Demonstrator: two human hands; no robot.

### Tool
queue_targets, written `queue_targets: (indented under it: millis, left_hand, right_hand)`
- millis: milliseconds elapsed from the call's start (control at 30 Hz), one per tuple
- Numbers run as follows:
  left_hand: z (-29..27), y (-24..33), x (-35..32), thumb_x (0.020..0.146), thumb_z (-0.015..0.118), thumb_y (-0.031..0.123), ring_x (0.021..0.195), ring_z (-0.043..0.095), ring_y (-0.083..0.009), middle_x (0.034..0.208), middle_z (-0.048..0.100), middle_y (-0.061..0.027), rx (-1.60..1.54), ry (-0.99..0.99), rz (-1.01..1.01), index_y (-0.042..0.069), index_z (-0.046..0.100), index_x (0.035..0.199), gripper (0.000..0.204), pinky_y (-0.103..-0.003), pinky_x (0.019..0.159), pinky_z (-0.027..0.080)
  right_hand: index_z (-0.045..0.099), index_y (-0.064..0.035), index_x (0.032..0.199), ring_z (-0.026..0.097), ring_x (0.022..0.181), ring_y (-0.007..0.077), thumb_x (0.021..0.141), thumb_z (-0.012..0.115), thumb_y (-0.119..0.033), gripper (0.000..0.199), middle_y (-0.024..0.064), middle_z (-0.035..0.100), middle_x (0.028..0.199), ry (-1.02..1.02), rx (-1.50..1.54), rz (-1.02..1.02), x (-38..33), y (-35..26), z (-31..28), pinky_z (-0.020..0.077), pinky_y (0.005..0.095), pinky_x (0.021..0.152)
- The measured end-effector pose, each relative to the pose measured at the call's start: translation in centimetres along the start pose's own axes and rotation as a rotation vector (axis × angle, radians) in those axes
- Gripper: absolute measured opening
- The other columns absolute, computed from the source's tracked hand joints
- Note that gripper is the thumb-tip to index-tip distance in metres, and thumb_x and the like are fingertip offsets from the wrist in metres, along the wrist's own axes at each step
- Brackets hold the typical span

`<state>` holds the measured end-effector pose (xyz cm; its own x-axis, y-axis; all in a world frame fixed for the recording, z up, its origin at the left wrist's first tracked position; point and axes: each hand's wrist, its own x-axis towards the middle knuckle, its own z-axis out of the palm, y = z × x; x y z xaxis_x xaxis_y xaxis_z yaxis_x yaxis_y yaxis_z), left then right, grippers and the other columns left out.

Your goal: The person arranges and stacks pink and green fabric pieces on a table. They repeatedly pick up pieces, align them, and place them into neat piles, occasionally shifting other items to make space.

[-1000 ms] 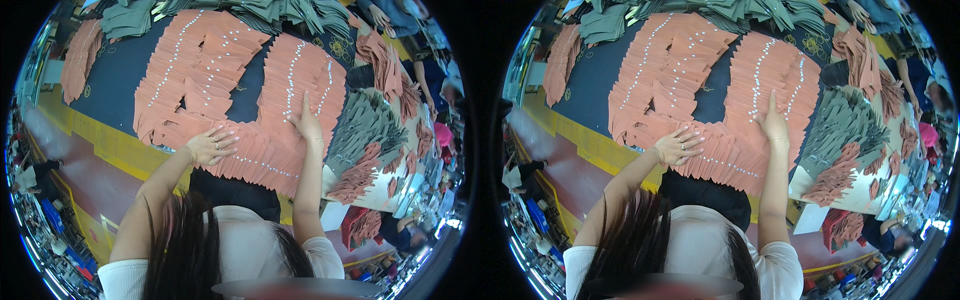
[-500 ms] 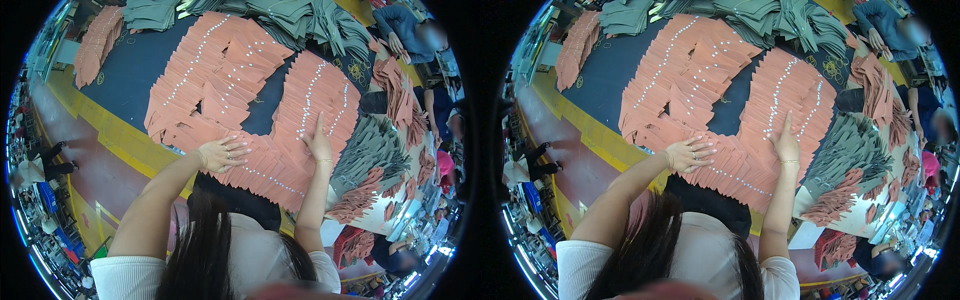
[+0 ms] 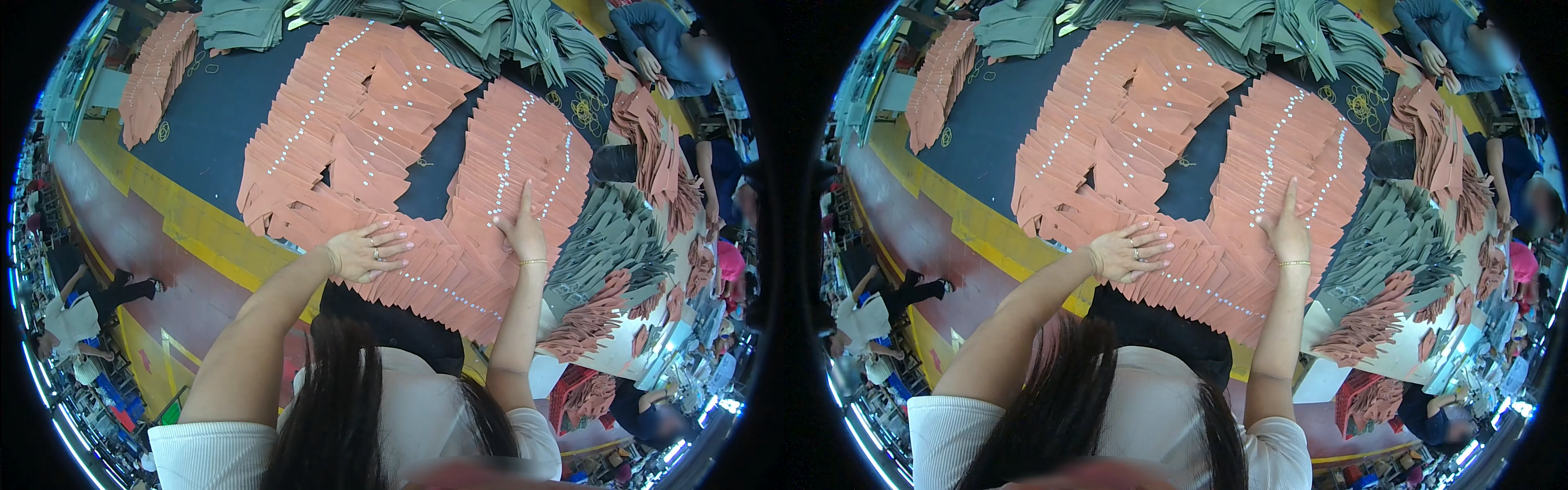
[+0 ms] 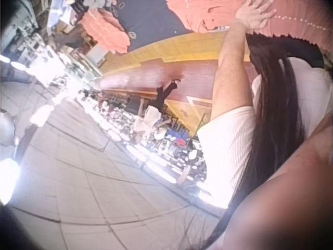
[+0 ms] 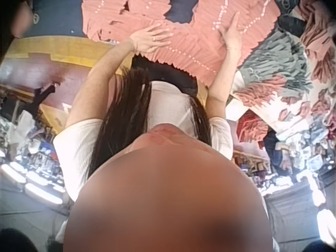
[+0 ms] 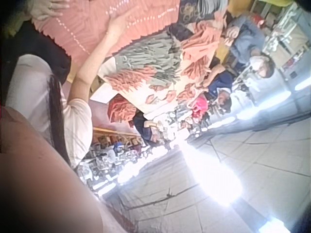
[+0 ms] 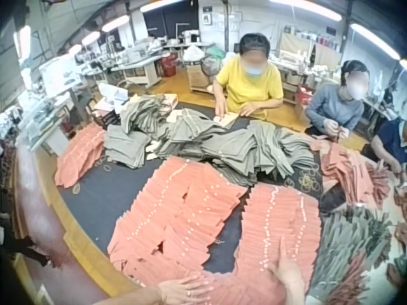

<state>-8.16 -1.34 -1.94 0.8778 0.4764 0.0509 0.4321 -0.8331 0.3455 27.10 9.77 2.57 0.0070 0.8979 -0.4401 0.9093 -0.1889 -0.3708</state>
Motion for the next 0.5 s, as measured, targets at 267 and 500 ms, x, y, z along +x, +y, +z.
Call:
queue_targets:
  millis: [267, 500]
  left_hand:
    - [0.0, 0.0, 0.0, 0.085, 0.054, 0.035, 0.147, 0.021, -0.0240, 0.158, 0.029, -0.0016, 0.018, -0.009, -0.002, 0.027, 0.054, 0.136, 0.051, -0.050, 0.122, 0.011]
    - [0.2, 0.0, 0.0, 0.082, 0.057, 0.033, 0.147, 0.023, -0.0272, 0.157, 0.032, -0.0028, 0.020, 0.051, 0.018, 0.029, 0.051, 0.139, 0.058, -0.051, 0.121, 0.012]
  right_hand:
    - [0.002, -0.0188, 0.157, 0.065, 0.058, 0.0262, 0.082, 0.076, -0.022, 0.105, 0.0115, 0.065, 0.066, 0.004, -0.052, 0.069, -0.8, -1.7, -0.9, 0.0496, 0.0384, 0.060]
    - [0.029, -0.0144, 0.152, 0.060, 0.106, 0.0277, 0.081, 0.076, -0.027, 0.086, 0.0177, 0.061, 0.119, 0.468, -0.235, -0.075, -5.7, -8.9, -0.4, 0.0405, 0.0453, 0.095]
